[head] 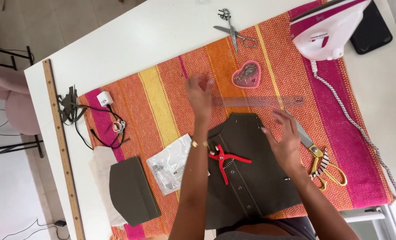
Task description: The person is organizing fabric pattern pieces on a work table, ironing them to remove wrinkles, and then sorting small metal hardware components like snaps or rivets from a package.
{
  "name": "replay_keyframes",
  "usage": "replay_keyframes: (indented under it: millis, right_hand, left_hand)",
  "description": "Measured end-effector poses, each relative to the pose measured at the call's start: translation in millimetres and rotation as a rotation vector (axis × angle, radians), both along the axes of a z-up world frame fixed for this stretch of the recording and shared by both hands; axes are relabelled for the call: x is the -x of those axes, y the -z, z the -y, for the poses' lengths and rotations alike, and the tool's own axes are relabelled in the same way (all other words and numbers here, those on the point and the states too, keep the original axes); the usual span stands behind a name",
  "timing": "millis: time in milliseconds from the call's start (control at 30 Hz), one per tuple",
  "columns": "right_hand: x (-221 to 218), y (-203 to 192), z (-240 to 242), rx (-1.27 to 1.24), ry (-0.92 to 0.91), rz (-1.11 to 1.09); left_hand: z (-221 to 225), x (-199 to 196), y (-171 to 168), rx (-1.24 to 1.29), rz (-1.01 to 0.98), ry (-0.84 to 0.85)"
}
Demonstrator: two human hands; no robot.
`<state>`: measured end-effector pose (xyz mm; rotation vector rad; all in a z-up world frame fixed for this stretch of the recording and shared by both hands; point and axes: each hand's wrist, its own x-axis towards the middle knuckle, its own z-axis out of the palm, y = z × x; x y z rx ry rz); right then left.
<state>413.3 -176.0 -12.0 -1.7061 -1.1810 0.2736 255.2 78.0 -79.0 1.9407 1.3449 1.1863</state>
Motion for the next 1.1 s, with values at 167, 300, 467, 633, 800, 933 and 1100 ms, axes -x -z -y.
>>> replay_keyframes:
  millis: [167,300,467,633,800,933,1100]
  right_hand:
    - [23.1,-1.6,18.4,0.093,-0.137,-0.029]
    - [49.3,8.8,25.4,0.155,-0.284,0.028]
    - [91.7,13.6,39.9,0.395,-0.432,0.216]
    - [112.7,25.4,34.4,0.404,-0.394,0.349]
    - [120.3,20.2,27.9,0.501,-0.416,0.363]
    - [128.4,8.1,18.3,0.509,-0.395,0.419]
    - [112.7,13.9,45.0,0.443,-0.493,0.2]
  left_hand:
    - [-33.8,8.8,39.6,0.055,-0.188,-0.096]
    - [-26.5,6.1,-11.3,0.176,0.043,-0.227]
    - [46.1,77.4,-66.4,0.219,0.132,0.059]
    - [172.9,133.0,-56.5,0.005,-0.179,-0.185]
    - [247.8,140.9,-48.3,0.162,-0.491,-0.262]
    - [248.9,151.1,-42.0,0.142,-0.494,-0.232]
    - [275.0,178.3,-40.2,0.198,-0.516,-0.162]
